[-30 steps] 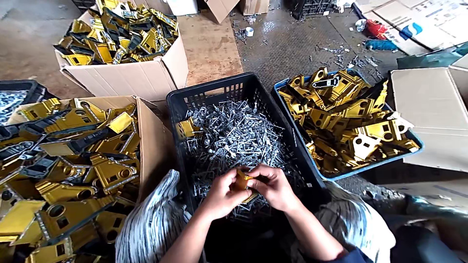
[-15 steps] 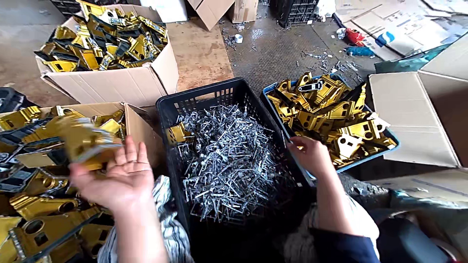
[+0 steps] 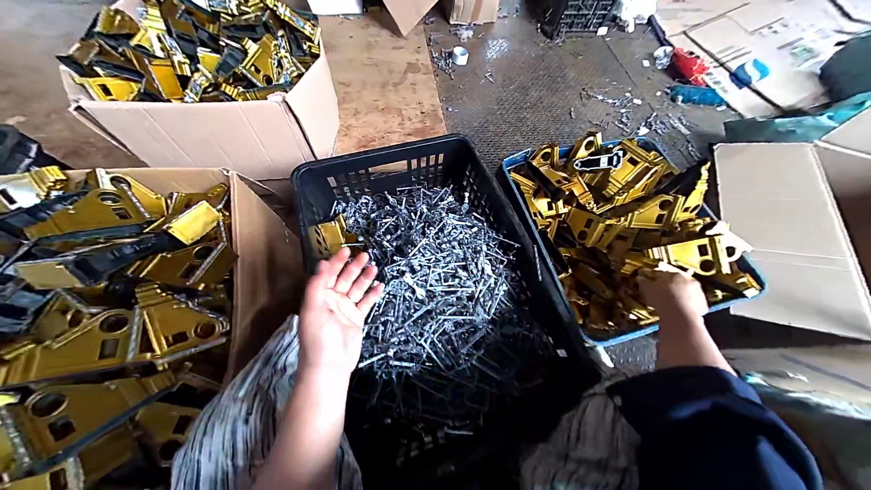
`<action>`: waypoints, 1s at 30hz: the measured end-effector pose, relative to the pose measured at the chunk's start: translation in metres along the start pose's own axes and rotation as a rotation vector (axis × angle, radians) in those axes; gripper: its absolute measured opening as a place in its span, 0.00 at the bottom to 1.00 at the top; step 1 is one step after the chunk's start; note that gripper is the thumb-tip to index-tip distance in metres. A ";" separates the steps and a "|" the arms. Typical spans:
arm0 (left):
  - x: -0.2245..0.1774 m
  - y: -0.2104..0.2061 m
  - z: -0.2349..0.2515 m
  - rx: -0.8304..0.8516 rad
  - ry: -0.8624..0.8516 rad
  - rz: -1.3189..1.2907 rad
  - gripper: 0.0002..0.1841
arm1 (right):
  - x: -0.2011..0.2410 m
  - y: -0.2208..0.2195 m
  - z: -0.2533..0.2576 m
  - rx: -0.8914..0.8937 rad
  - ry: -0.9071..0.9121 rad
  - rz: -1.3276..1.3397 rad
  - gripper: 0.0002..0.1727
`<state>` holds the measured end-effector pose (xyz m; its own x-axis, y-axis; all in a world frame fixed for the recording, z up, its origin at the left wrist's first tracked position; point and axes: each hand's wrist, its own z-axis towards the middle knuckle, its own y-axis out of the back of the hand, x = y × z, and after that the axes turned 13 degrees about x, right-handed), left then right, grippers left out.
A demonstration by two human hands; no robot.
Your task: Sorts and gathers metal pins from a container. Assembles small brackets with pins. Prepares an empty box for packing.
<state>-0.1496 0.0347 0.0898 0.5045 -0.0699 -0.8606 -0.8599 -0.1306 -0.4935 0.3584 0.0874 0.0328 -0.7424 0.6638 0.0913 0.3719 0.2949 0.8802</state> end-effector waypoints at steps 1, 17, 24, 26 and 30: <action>0.004 -0.002 -0.001 0.019 0.026 0.037 0.23 | 0.006 0.004 0.004 -0.031 -0.046 -0.014 0.26; 0.034 0.000 -0.026 0.142 -0.163 0.597 0.43 | 0.202 -0.079 -0.198 0.494 1.160 0.153 0.18; 0.020 -0.003 -0.025 -0.019 -0.187 0.442 0.36 | 0.187 -0.088 -0.217 0.395 1.167 0.170 0.16; 0.015 -0.007 -0.028 -0.041 -0.069 0.350 0.26 | 0.172 -0.079 -0.216 0.441 1.187 0.442 0.17; 0.018 0.000 -0.027 0.058 -0.147 0.458 0.14 | 0.154 -0.077 -0.211 0.580 1.031 0.790 0.20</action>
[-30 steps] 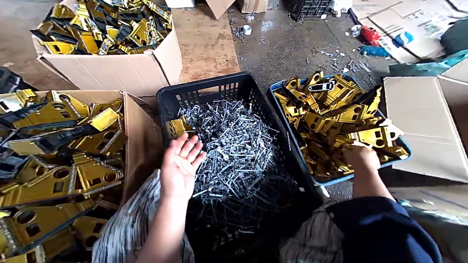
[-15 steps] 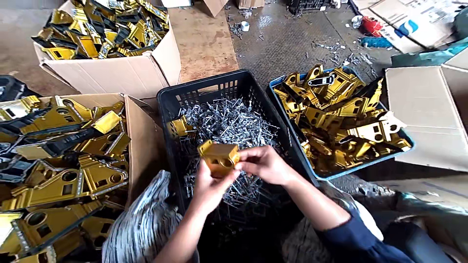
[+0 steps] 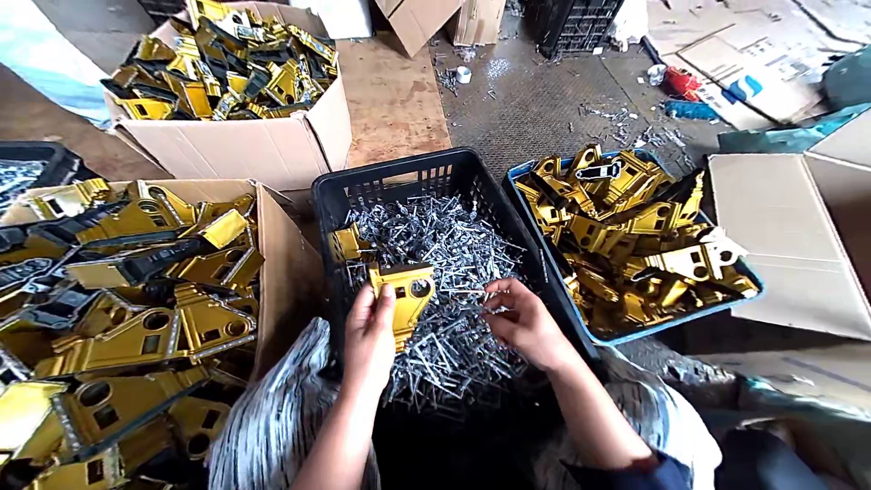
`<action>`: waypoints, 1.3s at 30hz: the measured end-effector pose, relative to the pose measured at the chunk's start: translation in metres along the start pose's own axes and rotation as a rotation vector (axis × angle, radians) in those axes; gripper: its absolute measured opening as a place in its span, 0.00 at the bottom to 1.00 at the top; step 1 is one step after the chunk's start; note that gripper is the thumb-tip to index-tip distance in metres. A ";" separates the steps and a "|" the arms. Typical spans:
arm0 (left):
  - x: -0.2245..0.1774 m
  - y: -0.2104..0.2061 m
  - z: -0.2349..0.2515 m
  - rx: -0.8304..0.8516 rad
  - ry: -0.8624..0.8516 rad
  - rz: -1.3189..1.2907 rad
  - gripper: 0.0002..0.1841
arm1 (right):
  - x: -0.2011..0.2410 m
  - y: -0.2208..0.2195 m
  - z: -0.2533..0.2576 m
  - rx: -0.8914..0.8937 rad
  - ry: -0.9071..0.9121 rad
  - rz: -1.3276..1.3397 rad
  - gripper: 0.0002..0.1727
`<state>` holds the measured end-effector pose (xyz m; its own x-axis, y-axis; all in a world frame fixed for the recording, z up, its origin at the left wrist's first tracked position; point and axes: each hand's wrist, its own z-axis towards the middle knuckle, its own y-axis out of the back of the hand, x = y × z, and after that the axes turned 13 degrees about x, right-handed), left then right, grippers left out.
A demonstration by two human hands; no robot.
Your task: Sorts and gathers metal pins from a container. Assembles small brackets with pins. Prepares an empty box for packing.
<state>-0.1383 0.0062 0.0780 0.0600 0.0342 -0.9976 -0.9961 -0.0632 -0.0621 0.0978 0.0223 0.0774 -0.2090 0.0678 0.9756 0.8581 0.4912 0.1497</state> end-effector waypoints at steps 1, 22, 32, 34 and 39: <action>0.004 0.001 0.000 0.031 -0.057 0.100 0.13 | 0.001 0.001 -0.001 -0.006 -0.008 0.082 0.20; 0.004 -0.008 -0.015 0.460 0.182 -0.149 0.13 | -0.014 -0.008 0.012 -0.010 0.632 -0.204 0.12; 0.011 -0.010 -0.012 0.263 -0.025 0.085 0.15 | -0.013 -0.017 0.006 -0.021 0.545 -0.526 0.23; 0.007 -0.007 -0.010 0.206 -0.058 0.099 0.15 | -0.010 -0.013 0.003 0.034 0.467 -0.438 0.22; 0.010 -0.002 -0.010 0.355 -0.154 -0.041 0.16 | -0.011 -0.010 0.003 0.179 0.401 -0.038 0.23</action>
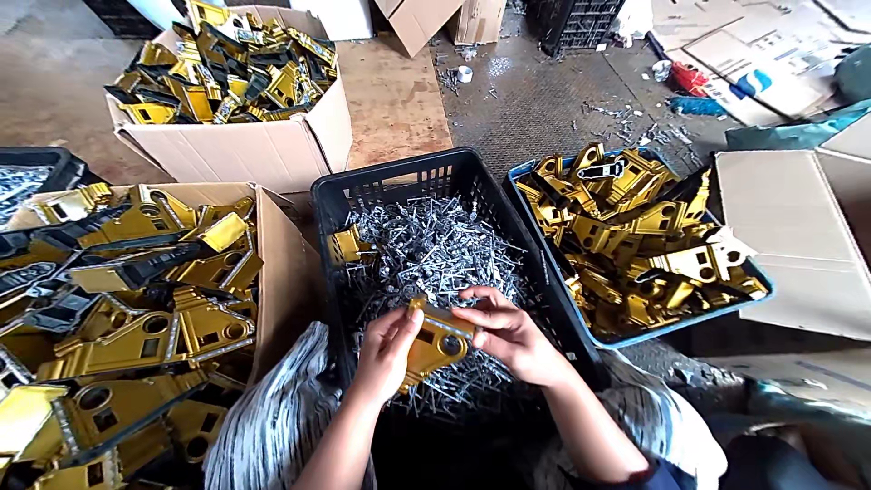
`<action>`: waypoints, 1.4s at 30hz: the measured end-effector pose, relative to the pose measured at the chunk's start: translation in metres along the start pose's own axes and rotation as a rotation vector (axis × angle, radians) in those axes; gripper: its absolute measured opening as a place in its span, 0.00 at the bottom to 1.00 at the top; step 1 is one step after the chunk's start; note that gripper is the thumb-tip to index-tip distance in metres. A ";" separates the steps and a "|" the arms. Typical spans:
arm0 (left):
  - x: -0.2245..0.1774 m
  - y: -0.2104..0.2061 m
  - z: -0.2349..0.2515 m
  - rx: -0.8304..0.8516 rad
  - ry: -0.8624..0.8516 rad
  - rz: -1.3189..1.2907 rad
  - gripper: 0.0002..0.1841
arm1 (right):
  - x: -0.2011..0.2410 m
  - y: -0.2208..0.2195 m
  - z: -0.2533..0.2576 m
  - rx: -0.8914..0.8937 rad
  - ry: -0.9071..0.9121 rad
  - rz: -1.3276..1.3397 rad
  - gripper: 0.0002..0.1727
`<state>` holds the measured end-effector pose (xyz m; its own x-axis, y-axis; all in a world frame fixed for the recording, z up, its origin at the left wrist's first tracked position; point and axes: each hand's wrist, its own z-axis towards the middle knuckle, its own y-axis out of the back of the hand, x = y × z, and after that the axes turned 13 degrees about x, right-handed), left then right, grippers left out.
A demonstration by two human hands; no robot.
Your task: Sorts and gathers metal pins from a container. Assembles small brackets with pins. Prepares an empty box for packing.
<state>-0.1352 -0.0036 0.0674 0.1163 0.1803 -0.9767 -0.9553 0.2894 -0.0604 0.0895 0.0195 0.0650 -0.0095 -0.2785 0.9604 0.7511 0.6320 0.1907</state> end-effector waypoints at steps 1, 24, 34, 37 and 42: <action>-0.001 0.000 -0.001 0.078 -0.010 -0.097 0.17 | -0.001 0.000 -0.001 0.056 0.025 0.122 0.33; 0.010 -0.006 -0.001 0.302 0.197 -0.024 0.33 | 0.004 -0.017 0.004 -0.074 -0.049 -0.243 0.19; 0.005 -0.006 -0.006 0.407 0.226 -0.318 0.39 | 0.010 -0.032 0.014 -0.396 -0.341 0.602 0.08; 0.007 -0.016 -0.007 0.273 0.210 -0.334 0.27 | 0.012 -0.032 0.019 -0.365 -0.422 0.661 0.08; 0.002 -0.016 0.001 -0.061 0.433 -0.274 0.32 | -0.026 0.023 0.025 -0.467 -0.599 -0.527 0.11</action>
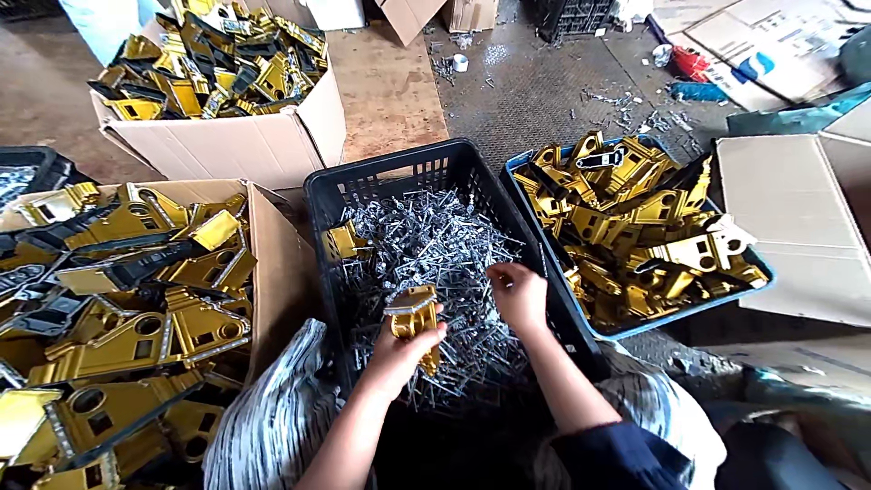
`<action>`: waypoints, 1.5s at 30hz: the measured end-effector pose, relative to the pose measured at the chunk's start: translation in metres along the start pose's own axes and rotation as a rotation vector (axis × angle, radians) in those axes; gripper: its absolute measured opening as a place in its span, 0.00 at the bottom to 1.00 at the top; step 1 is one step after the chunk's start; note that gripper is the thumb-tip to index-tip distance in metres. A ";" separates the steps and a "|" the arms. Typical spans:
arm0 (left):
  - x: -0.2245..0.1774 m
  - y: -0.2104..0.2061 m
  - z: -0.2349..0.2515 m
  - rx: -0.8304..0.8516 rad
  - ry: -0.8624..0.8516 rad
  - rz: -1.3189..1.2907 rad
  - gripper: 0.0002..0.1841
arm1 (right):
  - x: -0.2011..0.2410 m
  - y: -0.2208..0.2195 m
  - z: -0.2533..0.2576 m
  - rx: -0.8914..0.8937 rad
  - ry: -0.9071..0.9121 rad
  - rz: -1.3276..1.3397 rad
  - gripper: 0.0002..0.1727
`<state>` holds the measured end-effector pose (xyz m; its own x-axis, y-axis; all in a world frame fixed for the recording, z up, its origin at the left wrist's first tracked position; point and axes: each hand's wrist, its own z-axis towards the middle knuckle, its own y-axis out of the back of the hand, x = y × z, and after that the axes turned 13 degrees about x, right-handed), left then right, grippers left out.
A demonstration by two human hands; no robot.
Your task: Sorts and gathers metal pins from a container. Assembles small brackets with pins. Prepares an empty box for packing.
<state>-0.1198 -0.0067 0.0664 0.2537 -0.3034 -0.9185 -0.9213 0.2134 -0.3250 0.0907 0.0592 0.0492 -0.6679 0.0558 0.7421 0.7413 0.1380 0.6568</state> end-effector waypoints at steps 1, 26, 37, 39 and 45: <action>-0.003 0.000 0.000 -0.043 -0.006 -0.019 0.34 | -0.010 0.005 0.013 -0.039 -0.035 -0.081 0.12; -0.018 0.003 0.000 -0.184 -0.180 -0.336 0.32 | 0.009 0.026 0.023 0.440 0.064 -0.396 0.12; -0.017 0.007 -0.003 -0.190 -0.164 -0.279 0.35 | 0.062 0.020 0.010 0.641 -0.209 -0.742 0.15; -0.017 0.003 -0.003 -0.187 -0.150 -0.285 0.34 | 0.060 0.043 -0.010 0.635 -0.158 -0.702 0.14; -0.006 -0.003 0.004 -0.196 -0.160 -0.207 0.40 | 0.033 0.042 -0.048 0.565 0.229 0.209 0.21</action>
<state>-0.1169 -0.0016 0.0715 0.4705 -0.1690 -0.8660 -0.8805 -0.0253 -0.4734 0.1028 0.0199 0.1079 -0.4359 -0.0655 0.8976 0.6635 0.6504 0.3697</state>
